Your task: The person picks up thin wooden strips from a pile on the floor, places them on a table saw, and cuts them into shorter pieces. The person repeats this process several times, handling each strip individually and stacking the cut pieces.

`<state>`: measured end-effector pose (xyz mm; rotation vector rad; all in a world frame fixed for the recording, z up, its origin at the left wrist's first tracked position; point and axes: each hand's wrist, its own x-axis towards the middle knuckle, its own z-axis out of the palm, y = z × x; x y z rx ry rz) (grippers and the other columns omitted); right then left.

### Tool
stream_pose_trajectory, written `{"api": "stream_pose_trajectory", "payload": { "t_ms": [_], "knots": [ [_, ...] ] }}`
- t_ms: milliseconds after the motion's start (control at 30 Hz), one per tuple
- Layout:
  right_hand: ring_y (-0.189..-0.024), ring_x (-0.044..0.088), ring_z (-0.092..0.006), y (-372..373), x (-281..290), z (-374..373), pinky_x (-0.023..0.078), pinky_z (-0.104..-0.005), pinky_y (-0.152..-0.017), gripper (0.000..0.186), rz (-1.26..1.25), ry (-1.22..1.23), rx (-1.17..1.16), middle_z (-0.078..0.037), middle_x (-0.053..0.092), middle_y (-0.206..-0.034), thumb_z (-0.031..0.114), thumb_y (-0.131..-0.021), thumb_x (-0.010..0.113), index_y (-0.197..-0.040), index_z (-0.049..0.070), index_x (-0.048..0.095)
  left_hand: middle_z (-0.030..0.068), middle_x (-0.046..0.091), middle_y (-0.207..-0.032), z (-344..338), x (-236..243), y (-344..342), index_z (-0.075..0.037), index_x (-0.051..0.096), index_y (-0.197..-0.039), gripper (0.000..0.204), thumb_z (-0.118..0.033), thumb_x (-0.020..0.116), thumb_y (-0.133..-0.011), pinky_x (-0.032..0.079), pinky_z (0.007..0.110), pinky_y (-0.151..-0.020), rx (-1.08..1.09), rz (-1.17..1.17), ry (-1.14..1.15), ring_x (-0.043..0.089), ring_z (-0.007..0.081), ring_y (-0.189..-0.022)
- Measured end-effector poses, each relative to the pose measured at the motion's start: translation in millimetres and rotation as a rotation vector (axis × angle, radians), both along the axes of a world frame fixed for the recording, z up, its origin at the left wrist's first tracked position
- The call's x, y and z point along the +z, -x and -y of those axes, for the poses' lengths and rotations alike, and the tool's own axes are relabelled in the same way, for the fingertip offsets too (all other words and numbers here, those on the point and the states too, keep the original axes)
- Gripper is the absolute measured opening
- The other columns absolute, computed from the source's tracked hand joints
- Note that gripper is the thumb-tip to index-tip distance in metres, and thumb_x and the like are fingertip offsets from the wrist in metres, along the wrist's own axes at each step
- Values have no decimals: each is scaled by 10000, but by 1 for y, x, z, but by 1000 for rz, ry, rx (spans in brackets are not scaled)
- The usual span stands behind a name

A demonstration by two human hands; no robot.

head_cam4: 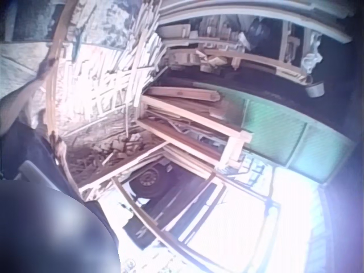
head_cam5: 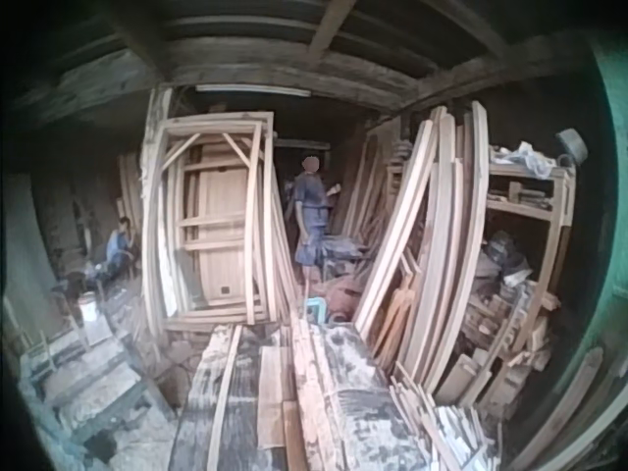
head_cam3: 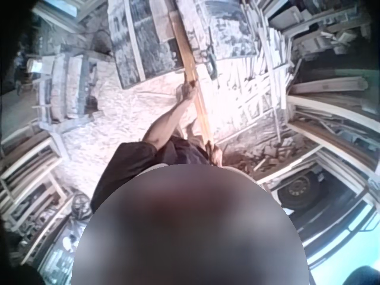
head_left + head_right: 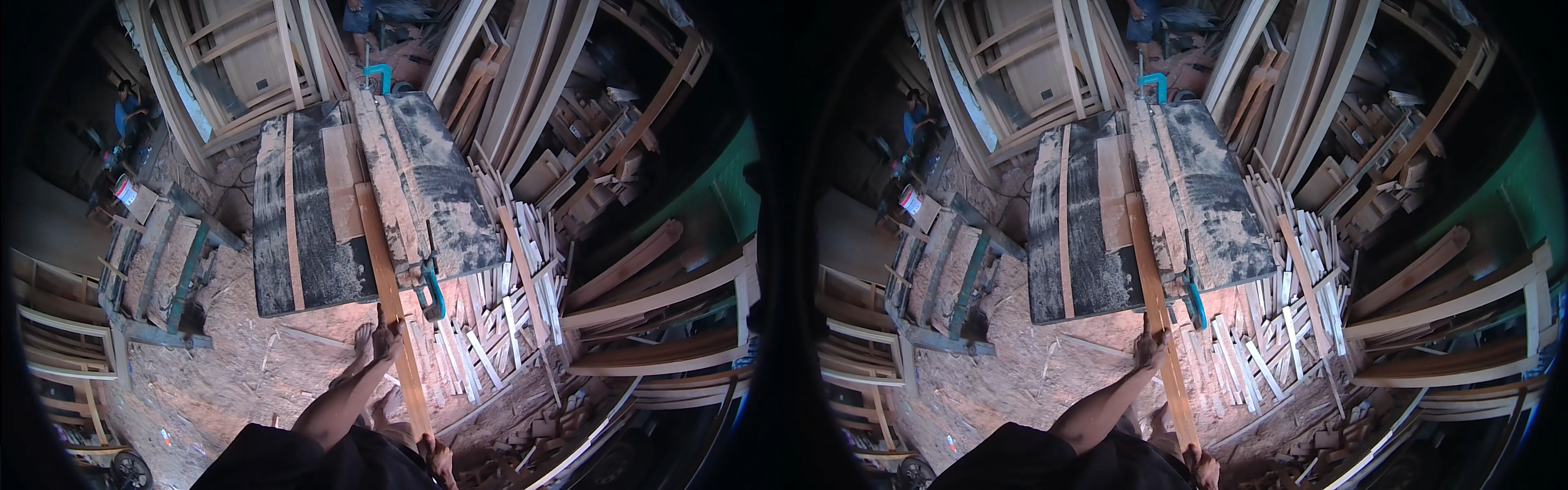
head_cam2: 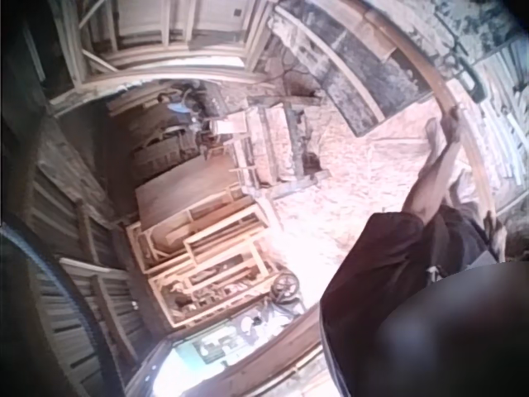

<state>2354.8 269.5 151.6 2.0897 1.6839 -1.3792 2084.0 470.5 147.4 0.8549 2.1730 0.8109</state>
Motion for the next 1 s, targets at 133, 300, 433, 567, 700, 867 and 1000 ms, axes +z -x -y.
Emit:
{"api": "stream_pose_trajectory", "payload": {
  "t_ms": [133,300,433,567,700,867,1000],
  "knots": [
    [-988,594,-497,12,8,-21,466,-535,-849,739,9,29,36,-300,649,-935,680,-940,315,-1055,53,689,293,653,-1037,-12,6,8,-150,119,-1538,812,-486,529,-923,487,533,-838,7,-17,58,627,479,-955],
    [-1002,612,-485,26,15,-39,462,-550,-889,773,-76,-31,160,-290,661,-981,708,-900,345,-1051,21,667,308,657,-992,-27,-6,20,-175,14,-1550,867,-512,514,-927,519,524,-752,2,2,29,650,469,-907],
    [-980,621,-479,36,14,-53,467,-544,-855,772,-77,142,-41,-285,666,-939,696,-916,323,-990,19,687,316,662,-860,-46,-24,35,-134,15,-1548,884,-510,522,-929,524,505,-629,9,-42,-2,666,463,-790],
    [-981,626,-469,46,6,-60,468,-540,-847,782,-73,94,-47,-285,669,-911,696,-920,319,-967,10,691,325,659,-856,-56,-38,41,-135,23,-1547,886,-518,525,-926,523,518,-641,29,-62,-13,661,477,-796],
    [-1002,623,-463,44,-8,-62,469,-540,-858,801,-47,89,-23,-295,664,-944,704,-917,318,-997,-3,685,313,646,-760,-61,-42,48,-75,27,-1535,879,-508,506,-939,515,521,-591,-6,-123,-17,647,476,-713],
    [-997,624,-470,43,-15,-61,474,-533,-849,830,-76,104,-57,-293,667,-959,721,-910,310,-1002,-11,690,339,649,-967,-46,-27,43,-148,-13,-1545,926,-531,546,-914,527,528,-705,-23,-36,-52,655,481,-863],
    [-990,629,-465,45,-9,-64,474,-532,-844,836,-74,166,-100,-286,674,-926,725,-905,309,-976,-9,703,280,655,-1042,14,-15,-3,-113,12,-1550,955,-426,629,-892,511,473,-763,-36,-120,-153,656,402,-958]
  ]
}}
